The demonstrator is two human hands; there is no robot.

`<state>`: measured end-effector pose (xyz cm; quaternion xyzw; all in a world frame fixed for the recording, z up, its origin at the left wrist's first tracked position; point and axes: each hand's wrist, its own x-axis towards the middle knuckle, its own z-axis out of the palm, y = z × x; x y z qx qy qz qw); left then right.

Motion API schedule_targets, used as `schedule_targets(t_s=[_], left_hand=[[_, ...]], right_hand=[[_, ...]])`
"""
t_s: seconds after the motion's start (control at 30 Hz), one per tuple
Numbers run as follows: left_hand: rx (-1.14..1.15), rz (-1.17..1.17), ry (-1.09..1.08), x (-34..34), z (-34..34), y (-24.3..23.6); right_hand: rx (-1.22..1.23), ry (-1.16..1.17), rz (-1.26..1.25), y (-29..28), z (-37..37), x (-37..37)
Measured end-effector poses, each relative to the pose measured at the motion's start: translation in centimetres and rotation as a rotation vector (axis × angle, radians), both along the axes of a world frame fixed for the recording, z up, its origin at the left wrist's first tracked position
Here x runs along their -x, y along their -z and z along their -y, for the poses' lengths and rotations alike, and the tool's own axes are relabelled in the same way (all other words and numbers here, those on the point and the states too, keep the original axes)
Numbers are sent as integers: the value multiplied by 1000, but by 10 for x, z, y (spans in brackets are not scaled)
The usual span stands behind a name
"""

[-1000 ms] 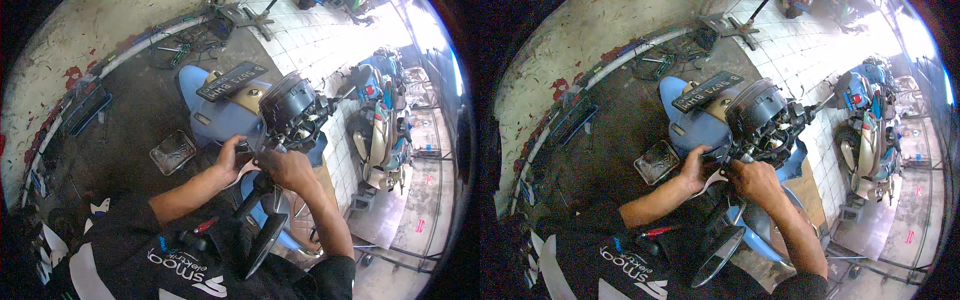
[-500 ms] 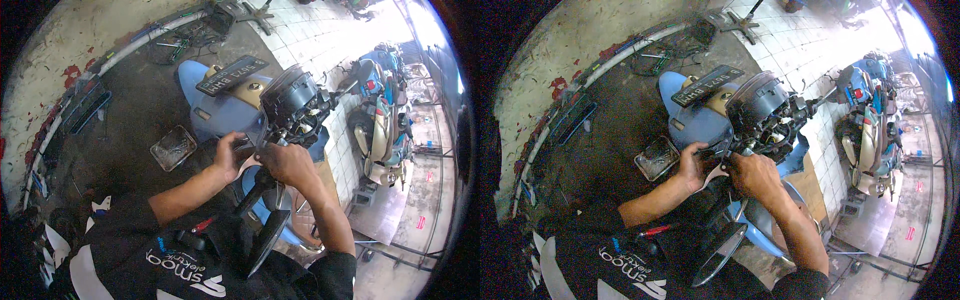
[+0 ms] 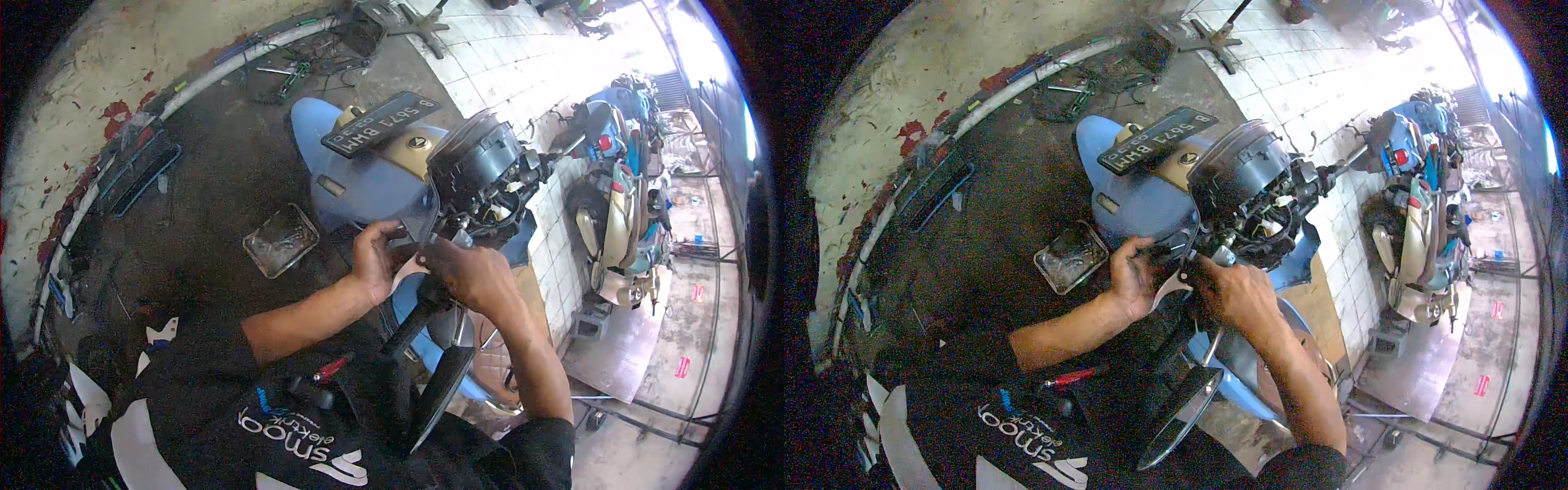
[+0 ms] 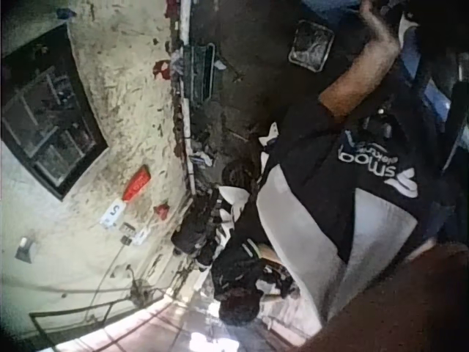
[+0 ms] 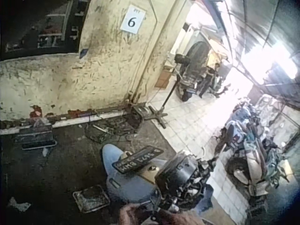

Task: The person works on the front light assembly of a blue scooter by hand and using a wrench. The person removes screws from the front cover, detaches the headlight unit, and then uses a wrench to tighten or loosen bolts near the handlebars before replacing the front cover.

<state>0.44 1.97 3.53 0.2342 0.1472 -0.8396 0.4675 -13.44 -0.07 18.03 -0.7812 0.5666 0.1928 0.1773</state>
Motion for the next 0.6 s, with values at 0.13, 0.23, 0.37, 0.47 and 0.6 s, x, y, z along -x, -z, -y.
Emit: schedule_targets(t_s=[0.13, 0.23, 0.37, 0.47, 0.6], left_hand=[[-47, 8, 1, -5, 2, -9], [36, -79, -1, -9, 3, -12], [67, -89, 117, -14, 8, -16], [78, -53, 172, -11, 9, -13], [65, -76, 34, -6, 6, -4]], right_hand=[[6, -8, 89, 0, 4, 0], [48, -49, 94, 7, 7, 3], [64, -70, 98, 11, 6, 6], [72, -61, 82, 8, 3, 2], [111, -66, 121, 11, 1, 4]])
